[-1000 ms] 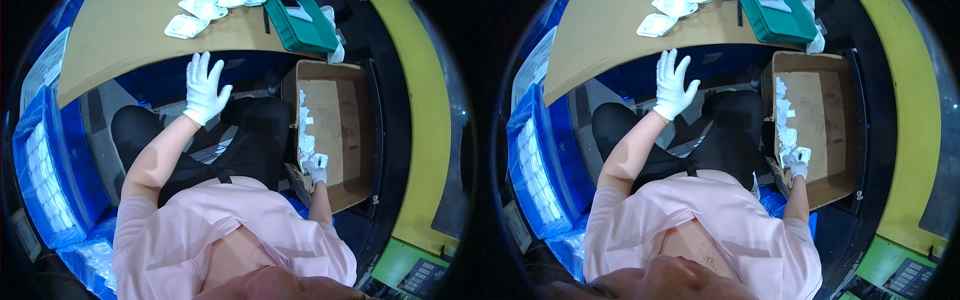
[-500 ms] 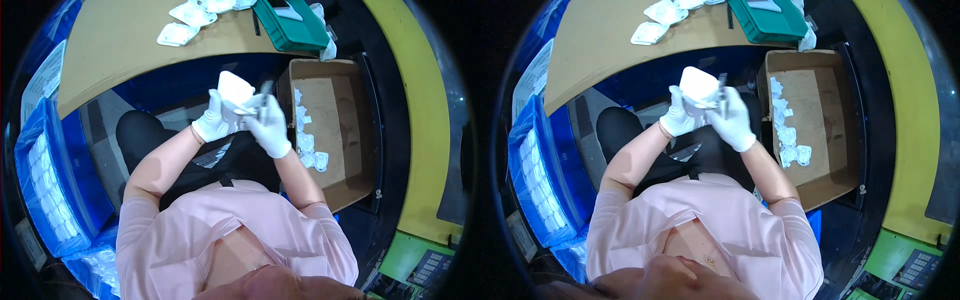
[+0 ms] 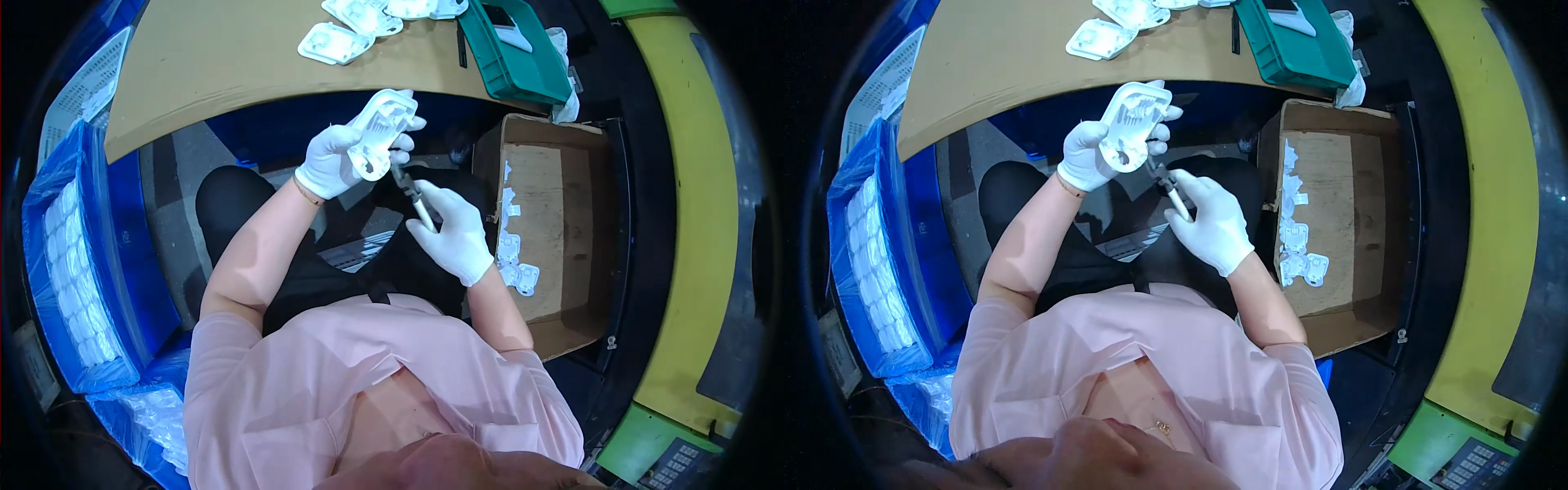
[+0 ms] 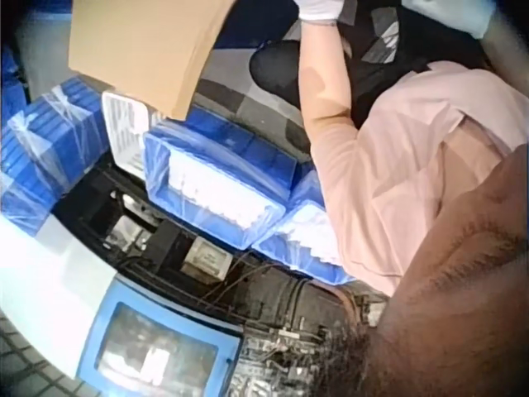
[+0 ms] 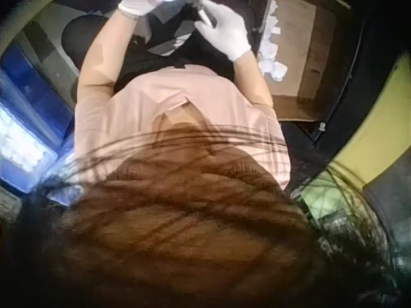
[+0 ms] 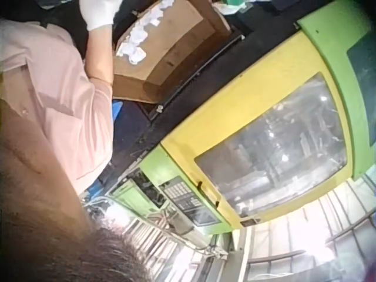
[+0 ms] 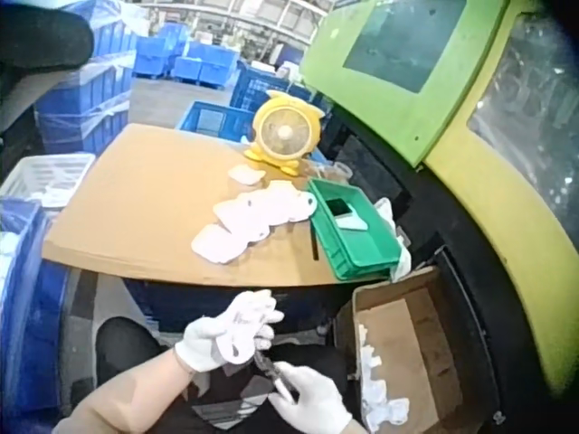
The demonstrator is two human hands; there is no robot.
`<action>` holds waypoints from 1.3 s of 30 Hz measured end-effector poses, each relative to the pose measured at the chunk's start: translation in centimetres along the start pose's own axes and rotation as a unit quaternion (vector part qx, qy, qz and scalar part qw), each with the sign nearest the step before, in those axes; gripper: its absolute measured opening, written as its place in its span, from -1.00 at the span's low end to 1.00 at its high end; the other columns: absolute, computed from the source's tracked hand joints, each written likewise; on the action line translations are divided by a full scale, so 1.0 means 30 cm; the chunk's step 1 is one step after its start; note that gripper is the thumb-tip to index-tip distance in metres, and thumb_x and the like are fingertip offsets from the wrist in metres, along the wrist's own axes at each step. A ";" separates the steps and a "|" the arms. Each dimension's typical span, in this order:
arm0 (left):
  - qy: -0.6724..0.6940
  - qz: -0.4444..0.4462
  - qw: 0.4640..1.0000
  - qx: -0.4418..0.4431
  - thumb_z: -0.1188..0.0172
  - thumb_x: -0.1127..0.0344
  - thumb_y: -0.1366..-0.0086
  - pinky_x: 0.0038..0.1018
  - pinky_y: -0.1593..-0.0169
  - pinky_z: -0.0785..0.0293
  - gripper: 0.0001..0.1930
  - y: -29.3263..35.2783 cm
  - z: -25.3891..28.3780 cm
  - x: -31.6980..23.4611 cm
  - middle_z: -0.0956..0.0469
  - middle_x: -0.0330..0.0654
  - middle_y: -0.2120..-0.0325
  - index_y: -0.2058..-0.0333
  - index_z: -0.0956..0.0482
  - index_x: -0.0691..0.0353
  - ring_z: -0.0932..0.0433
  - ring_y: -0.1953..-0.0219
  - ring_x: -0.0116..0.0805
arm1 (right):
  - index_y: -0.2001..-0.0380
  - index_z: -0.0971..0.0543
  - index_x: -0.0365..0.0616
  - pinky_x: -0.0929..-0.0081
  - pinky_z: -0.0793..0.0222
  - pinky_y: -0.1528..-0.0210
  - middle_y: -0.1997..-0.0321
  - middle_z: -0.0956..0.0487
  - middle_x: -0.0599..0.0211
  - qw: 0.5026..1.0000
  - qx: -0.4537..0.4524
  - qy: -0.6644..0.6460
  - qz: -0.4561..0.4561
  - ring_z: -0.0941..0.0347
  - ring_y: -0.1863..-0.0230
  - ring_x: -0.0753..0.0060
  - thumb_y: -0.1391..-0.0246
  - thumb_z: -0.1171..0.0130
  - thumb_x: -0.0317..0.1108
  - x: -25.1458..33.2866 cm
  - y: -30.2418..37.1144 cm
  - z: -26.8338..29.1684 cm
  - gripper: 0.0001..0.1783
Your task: Inspecting and cleaning white plastic electronic components using a small hand tool at a manual assembly station.
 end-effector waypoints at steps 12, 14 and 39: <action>-0.232 0.042 0.972 -0.002 -0.39 0.14 0.17 -0.67 0.04 -0.44 0.05 -0.009 0.005 0.048 -0.27 0.15 -0.17 -0.29 -0.07 0.40 -0.45 0.09 -0.39 | -0.01 -0.50 -0.14 0.34 -0.40 0.29 0.42 -0.51 0.13 0.992 0.109 0.033 -0.044 -0.49 0.38 0.13 0.15 -0.25 -0.33 -0.014 0.004 -0.043 -0.46; -0.221 0.055 0.974 -0.002 -0.40 0.13 0.18 -0.69 0.04 -0.42 0.05 -0.002 0.010 0.067 -0.28 0.14 -0.17 -0.28 -0.09 0.40 -0.44 0.08 -0.43 | -0.01 -0.50 -0.16 0.35 -0.39 0.30 0.43 -0.51 0.12 0.991 0.122 0.039 -0.036 -0.49 0.39 0.15 0.15 -0.25 -0.34 -0.009 0.000 -0.043 -0.46; -0.271 0.062 0.961 0.000 -0.39 0.02 0.22 -0.61 -0.12 -0.27 0.01 0.004 -0.008 0.076 -0.40 0.00 -0.11 -0.23 -0.25 0.39 -0.42 0.04 -0.42 | 0.03 -0.52 -0.27 0.45 -0.34 0.38 0.49 -0.46 0.16 0.993 0.117 -0.029 0.009 -0.40 0.50 0.28 0.18 -0.28 -0.35 0.014 0.010 -0.032 -0.45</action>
Point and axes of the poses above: each hand's wrist, its own y-axis away from the middle knuckle, its own z-axis out of the back of the hand, x = y × z, the point moved 9 cm from there along -y, towards the middle knuckle
